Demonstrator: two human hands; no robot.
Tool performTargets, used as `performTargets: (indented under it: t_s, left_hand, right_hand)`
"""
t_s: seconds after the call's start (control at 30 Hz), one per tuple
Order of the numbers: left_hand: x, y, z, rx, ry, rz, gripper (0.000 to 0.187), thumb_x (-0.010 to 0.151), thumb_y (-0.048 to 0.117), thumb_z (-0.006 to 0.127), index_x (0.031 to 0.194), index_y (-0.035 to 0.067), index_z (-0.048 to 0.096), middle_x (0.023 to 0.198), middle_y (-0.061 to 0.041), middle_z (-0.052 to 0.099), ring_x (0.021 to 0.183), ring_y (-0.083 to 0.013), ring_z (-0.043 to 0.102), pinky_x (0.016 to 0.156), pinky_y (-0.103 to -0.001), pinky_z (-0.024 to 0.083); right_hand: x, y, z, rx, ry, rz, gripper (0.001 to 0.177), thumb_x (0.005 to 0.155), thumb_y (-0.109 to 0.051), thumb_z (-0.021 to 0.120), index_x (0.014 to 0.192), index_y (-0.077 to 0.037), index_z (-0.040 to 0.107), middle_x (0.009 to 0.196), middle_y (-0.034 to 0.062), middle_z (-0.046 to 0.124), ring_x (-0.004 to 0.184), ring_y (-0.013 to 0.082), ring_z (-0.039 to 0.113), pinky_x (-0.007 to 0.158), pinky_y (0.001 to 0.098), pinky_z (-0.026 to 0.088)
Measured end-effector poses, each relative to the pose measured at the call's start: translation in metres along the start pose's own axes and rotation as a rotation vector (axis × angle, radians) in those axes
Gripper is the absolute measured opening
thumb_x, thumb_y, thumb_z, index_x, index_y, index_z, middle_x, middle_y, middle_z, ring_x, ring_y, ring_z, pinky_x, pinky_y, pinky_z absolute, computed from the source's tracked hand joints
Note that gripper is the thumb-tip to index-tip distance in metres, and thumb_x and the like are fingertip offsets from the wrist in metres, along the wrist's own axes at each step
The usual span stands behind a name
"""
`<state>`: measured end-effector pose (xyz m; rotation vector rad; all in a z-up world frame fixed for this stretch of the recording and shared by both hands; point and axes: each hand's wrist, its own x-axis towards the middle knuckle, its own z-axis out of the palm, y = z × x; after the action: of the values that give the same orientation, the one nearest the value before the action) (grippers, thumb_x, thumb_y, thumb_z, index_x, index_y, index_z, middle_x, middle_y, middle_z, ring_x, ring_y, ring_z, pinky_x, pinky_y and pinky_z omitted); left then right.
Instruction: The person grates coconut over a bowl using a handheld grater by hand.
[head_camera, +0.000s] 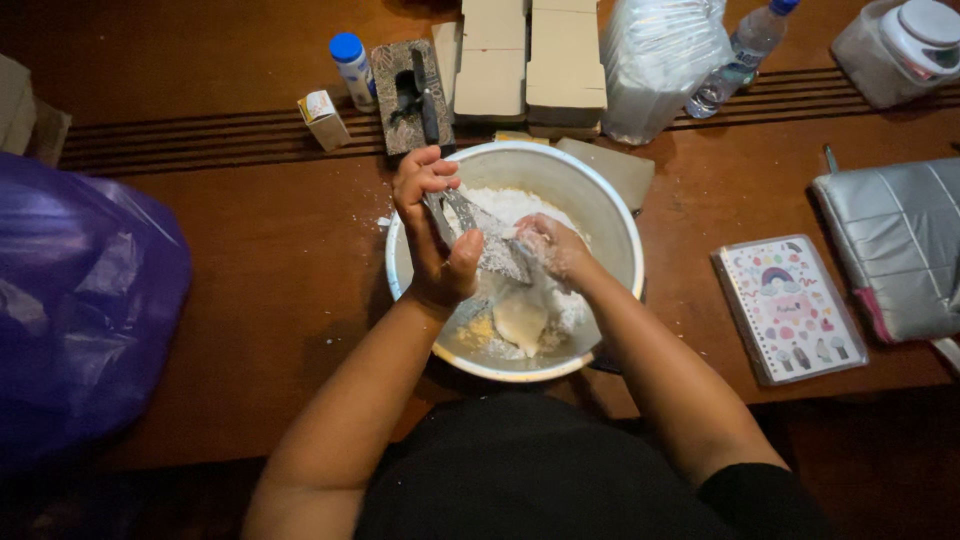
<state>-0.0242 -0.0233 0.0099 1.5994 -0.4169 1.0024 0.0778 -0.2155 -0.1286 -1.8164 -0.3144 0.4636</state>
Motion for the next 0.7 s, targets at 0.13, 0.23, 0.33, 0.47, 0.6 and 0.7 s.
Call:
performTargets:
  t_s: [0.13, 0.23, 0.33, 0.47, 0.6, 0.7]
  left_hand:
    - [0.007, -0.009, 0.000, -0.094, -0.014, -0.005, 0.053, 0.085, 0.030, 0.055, 0.130, 0.010, 0.037, 0.142, -0.022, 0.039, 0.121, -0.0274, 0.049, 0.108, -0.044, 0.044]
    - [0.010, -0.016, 0.002, -0.073, -0.030, 0.018, 0.054, 0.084, 0.027, 0.055, 0.131, 0.009, 0.038, 0.138, -0.021, 0.041, 0.122, -0.0292, 0.047, 0.110, -0.045, 0.043]
    - [0.012, -0.019, -0.003, 0.082, -0.029, 0.074, 0.053, 0.083, 0.022, 0.054, 0.132, 0.011, 0.038, 0.129, -0.015, 0.045, 0.129, -0.0317, 0.047, 0.114, -0.046, 0.036]
    - [0.012, -0.023, -0.014, -0.121, -0.019, -0.058, 0.050, 0.084, 0.024, 0.052, 0.129, 0.008, 0.037, 0.145, -0.023, 0.037, 0.121, -0.0290, 0.051, 0.109, -0.047, 0.044]
    - [0.019, -0.031, -0.002, -0.063, -0.050, -0.011, 0.050, 0.086, 0.024, 0.050, 0.131, 0.008, 0.038, 0.147, -0.021, 0.038, 0.119, -0.0271, 0.053, 0.113, -0.046, 0.043]
    - [0.025, -0.037, 0.004, -0.100, -0.054, -0.039, 0.050, 0.087, 0.025, 0.051, 0.131, 0.008, 0.038, 0.145, -0.021, 0.039, 0.117, -0.0268, 0.053, 0.112, -0.045, 0.043]
  right_hand:
    - [-0.017, -0.053, 0.015, 0.038, -0.001, -0.023, 0.023, 0.095, -0.022, 0.064, 0.115, -0.012, 0.068, 0.103, 0.0019, 0.070, 0.093, 0.0131, 0.064, 0.083, 0.0287, 0.053]
    - [-0.025, -0.084, 0.020, 0.021, 0.024, -0.231, 0.021, 0.100, -0.022, 0.063, 0.117, -0.010, 0.065, 0.107, 0.0029, 0.069, 0.097, 0.0128, 0.064, 0.084, 0.0292, 0.054]
    - [-0.015, -0.069, 0.017, -0.007, 0.037, -0.297, 0.019, 0.101, -0.021, 0.062, 0.115, -0.009, 0.063, 0.108, 0.0035, 0.067, 0.097, 0.0136, 0.064, 0.082, 0.0302, 0.054]
    - [-0.015, -0.022, 0.002, -0.108, -0.077, 0.093, 0.020, 0.102, -0.025, 0.061, 0.114, -0.009, 0.062, 0.100, 0.0042, 0.067, 0.086, 0.0146, 0.061, 0.073, 0.0316, 0.051]
    - [-0.002, -0.052, 0.003, -0.092, -0.050, 0.100, 0.023, 0.103, -0.030, 0.061, 0.112, -0.009, 0.061, 0.092, 0.0049, 0.066, 0.076, 0.0156, 0.057, 0.064, 0.0330, 0.047]
    - [0.006, -0.072, 0.008, -0.054, -0.011, -0.289, 0.022, 0.102, -0.027, 0.063, 0.114, -0.009, 0.060, 0.096, 0.0043, 0.066, 0.081, 0.0102, 0.061, 0.069, 0.0287, 0.053]
